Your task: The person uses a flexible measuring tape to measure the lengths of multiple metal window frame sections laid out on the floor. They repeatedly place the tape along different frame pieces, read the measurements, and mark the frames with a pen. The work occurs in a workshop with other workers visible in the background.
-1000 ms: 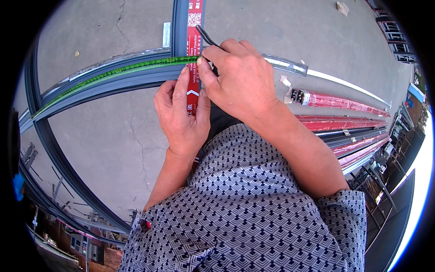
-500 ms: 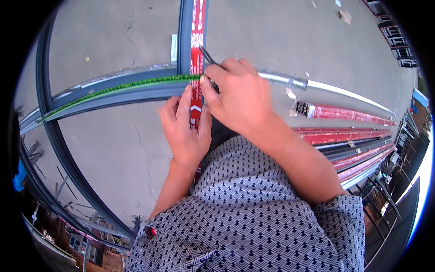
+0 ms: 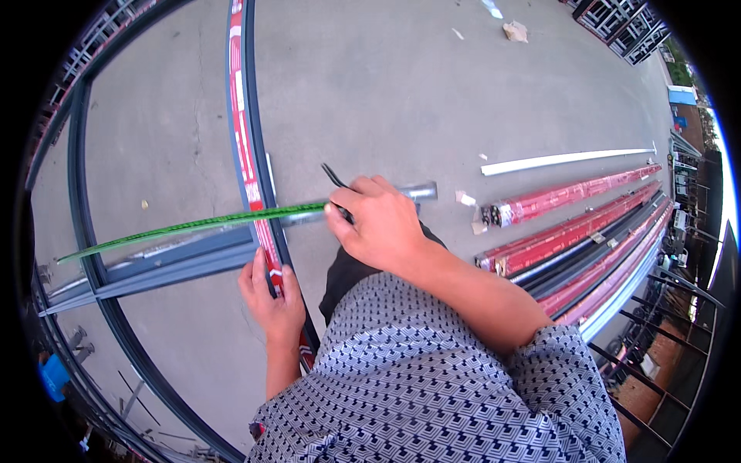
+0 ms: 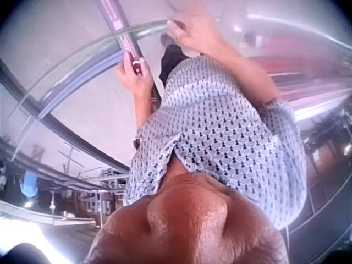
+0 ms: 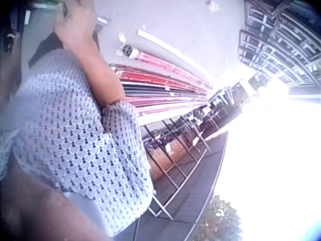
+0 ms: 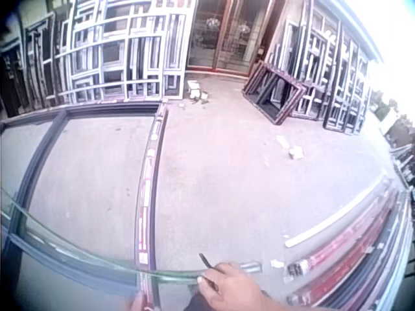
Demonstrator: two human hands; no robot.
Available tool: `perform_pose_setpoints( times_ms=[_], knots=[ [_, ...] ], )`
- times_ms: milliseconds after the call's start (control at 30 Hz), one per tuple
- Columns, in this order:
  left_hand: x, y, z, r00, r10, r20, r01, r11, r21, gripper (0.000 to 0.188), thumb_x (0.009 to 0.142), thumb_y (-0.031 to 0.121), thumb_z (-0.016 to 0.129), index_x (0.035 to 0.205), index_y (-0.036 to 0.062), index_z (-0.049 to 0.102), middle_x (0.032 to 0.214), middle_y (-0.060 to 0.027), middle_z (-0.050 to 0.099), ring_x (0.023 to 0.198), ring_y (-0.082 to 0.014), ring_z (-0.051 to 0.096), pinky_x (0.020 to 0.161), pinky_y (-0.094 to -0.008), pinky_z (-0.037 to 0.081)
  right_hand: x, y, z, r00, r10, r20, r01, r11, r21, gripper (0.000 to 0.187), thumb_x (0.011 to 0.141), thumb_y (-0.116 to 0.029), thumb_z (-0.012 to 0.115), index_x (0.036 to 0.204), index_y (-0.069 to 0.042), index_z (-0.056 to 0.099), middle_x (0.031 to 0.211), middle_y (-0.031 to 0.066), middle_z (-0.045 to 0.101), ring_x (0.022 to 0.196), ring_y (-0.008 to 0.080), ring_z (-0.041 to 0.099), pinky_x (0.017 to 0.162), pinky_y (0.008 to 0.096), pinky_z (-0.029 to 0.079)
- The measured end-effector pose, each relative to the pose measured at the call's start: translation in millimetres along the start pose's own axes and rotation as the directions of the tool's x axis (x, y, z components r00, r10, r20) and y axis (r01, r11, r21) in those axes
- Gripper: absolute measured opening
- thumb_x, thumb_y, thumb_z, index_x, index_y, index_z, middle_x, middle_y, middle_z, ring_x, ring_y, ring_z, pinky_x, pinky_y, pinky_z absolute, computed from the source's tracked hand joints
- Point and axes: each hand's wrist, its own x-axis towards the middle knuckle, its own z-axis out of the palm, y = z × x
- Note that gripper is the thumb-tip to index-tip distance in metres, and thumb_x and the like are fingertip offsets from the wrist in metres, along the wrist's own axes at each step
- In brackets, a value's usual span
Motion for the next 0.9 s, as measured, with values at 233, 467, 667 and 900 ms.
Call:
perform_pose_setpoints(
  times_ms=[233, 467, 667, 900],
  knots=[
    [-16.1, -45.8, -36.7, 0.998, -0.036, -0.059, 0.041, 0.996, 0.085, 0.061, 0.090, 0.004, 0.073, 0.149, 0.0080, 0.058, 0.123, -0.0211, 0.058, 0.110, -0.0364, 0.060, 0.096, -0.0443, 0.051, -6.0, 9.8, -21.0, 0.995, 0.018, -0.102, -0.016, 1.000, 0.024, 0.016, 0.092, -0.018, 0.072, 0.098, -0.004, 0.076, 0.086, 0.0172, 0.069, 0.084, 0.0384, 0.067, 0.074, 0.0468, 0.054],
    [-34.0, -128.9, -95.6, 0.987, -0.037, -0.159, 0.060, 0.987, 0.146, 0.056, 0.090, 0.006, 0.076, 0.144, 0.0059, 0.062, 0.117, -0.0198, 0.061, 0.102, -0.0357, 0.064, 0.089, -0.0438, 0.055, 3.6, 9.8, -20.4, 0.988, -0.013, -0.153, 0.018, 0.999, 0.035, 0.016, 0.092, -0.021, 0.070, 0.097, -0.007, 0.077, 0.088, 0.0136, 0.070, 0.086, 0.0356, 0.068, 0.075, 0.0464, 0.055],
    [-52.0, -202.7, -122.3, 0.895, -0.338, -0.289, 0.414, 0.872, 0.261, 0.060, 0.104, 0.021, 0.062, 0.160, 0.0106, 0.043, 0.129, -0.0195, 0.059, 0.114, -0.0391, 0.059, 0.099, -0.0471, 0.051, 8.0, 17.3, -16.8, 0.989, -0.025, -0.143, 0.022, 1.000, -0.018, 0.016, 0.093, -0.021, 0.071, 0.097, -0.007, 0.077, 0.087, 0.0145, 0.069, 0.085, 0.0358, 0.068, 0.074, 0.0465, 0.054],
    [-41.2, -251.0, -110.4, 0.828, -0.416, -0.377, 0.543, 0.763, 0.351, 0.059, 0.110, 0.033, 0.050, 0.164, 0.0115, 0.037, 0.128, -0.0190, 0.059, 0.119, -0.0402, 0.055, 0.106, -0.0505, 0.045, -6.3, 86.2, -42.9, 0.970, -0.034, -0.239, 0.004, 0.992, -0.123, 0.013, 0.091, -0.015, 0.071, 0.095, -0.003, 0.074, 0.085, 0.0173, 0.067, 0.078, 0.0374, 0.066, 0.071, 0.0460, 0.052]
  ],
)
